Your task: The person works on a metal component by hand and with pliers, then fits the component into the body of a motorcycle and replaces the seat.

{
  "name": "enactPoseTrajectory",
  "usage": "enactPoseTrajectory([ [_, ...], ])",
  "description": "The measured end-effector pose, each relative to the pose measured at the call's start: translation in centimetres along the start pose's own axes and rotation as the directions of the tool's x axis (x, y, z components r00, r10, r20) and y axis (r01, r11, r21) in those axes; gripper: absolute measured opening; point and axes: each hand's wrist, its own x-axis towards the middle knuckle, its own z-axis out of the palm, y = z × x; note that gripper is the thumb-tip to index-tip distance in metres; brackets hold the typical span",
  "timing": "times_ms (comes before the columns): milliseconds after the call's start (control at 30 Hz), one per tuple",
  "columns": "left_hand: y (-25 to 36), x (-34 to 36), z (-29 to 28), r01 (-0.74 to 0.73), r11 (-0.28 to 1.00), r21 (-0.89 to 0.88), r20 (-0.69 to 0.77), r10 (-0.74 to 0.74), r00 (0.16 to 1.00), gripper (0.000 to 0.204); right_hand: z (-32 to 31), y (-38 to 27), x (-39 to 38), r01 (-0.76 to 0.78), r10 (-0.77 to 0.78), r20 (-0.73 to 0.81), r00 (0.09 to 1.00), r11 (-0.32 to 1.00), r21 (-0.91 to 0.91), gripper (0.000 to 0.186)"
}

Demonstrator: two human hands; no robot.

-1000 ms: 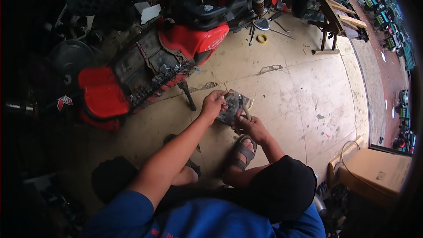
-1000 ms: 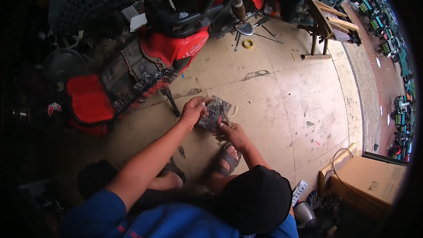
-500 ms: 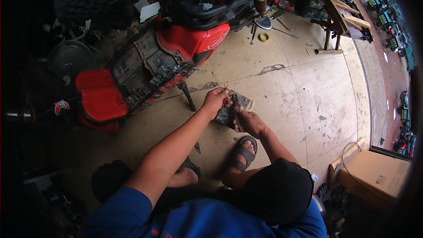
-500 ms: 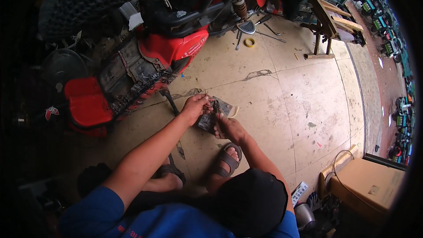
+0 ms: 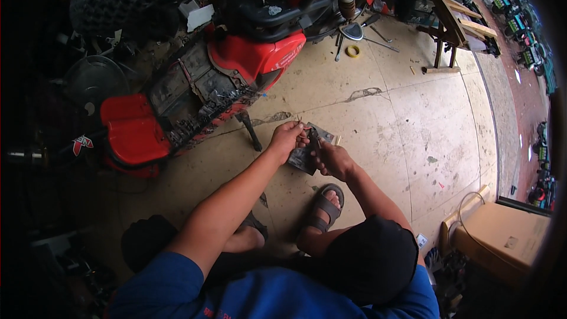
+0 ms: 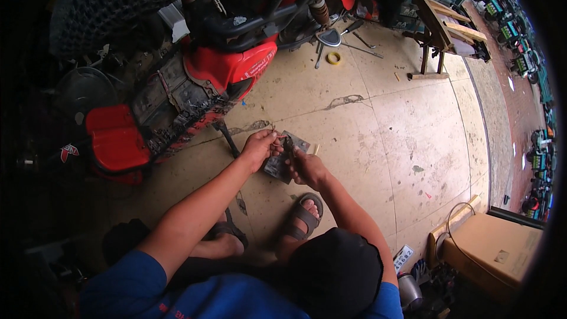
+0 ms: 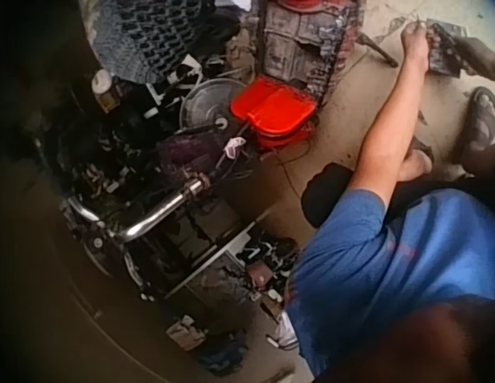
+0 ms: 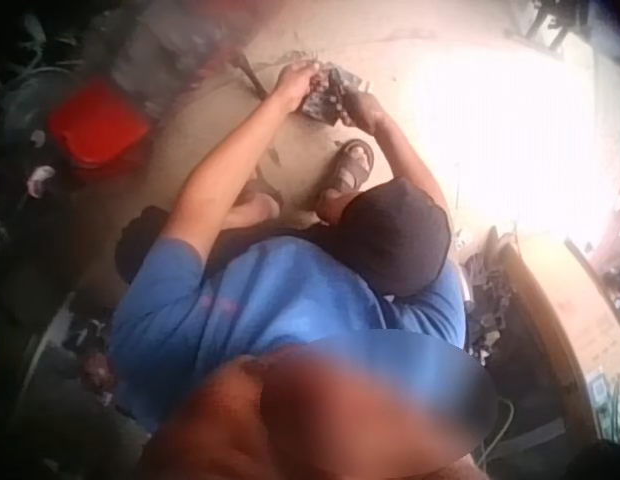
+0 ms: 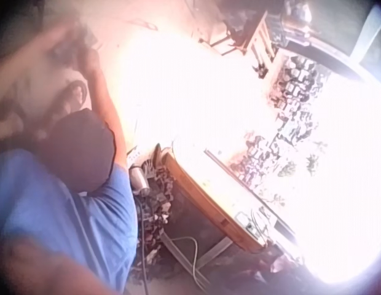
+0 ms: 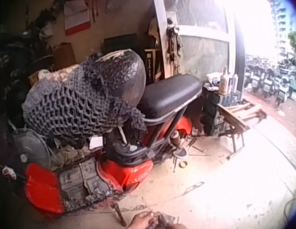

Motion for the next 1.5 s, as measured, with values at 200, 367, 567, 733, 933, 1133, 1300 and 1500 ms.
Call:
enactPoseTrajectory([
  [200, -0.4, 0.0, -0.5, 0.001, 1.0, 0.014, -0.032, -0.001, 0.999, 0.02, 2.7, 0.1, -0.2, 0.032, -0.182, -0.351, 0.919, 0.918, -0.394, 0.057],
  [367, 0.4, -0.1, -1.6, -0.14, 0.988, -0.066, -0.118, 0.132, 0.984, 0.019, 2.4, 2.6, -0.5, 0.041, -0.832, -0.081, 0.549, 0.123, -0.992, 0.059],
  [567, 3.1, -2.2, -2.6, -0.234, 0.972, 0.036, -0.073, 0.236, 0.969, 0.024, 3.1, 2.7, -4.9, 0.715, -0.852, -0.137, 0.505, 0.502, -0.486, 0.027],
  [733, 3.1, -4.2, -2.2, -0.17, 0.983, 0.073, -0.089, 0.176, 0.98, 0.024, 7.6, -1.4, -8.1, 0.675, -0.958, -0.006, 0.288, 0.207, -0.708, 0.019],
  [933, 3.1, -5.9, -0.8, -0.254, 0.965, 0.059, -0.162, 0.26, 0.952, 0.02, 1.5, 3.9, -1.9, 0.279, -0.878, -0.012, 0.478, 0.165, -0.946, 0.021],
  [1133, 6.4, -7.3, -4.2, -0.233, 0.931, 0.281, -0.001, 0.243, 0.97, 0.02, 8.7, 1.2, -5.2, 0.596, -0.962, 0.107, 0.251, 0.066, -0.8, 0.026],
  [1300, 8.4, -7.9, -1.2, -0.23, 0.898, 0.376, 0.06, 0.224, 0.973, 0.021, 1.2, 3.1, -0.6, 0.253, -0.926, -0.019, 0.376, 0.122, -0.96, 0.021],
  [1500, 13.0, -13.1, -1.4, -0.292, 0.81, 0.509, 0.18, 0.231, 0.956, 0.016, 0.2, 2.3, -4.2, 0.284, -0.734, -0.314, 0.603, 0.565, -0.775, 0.024],
])
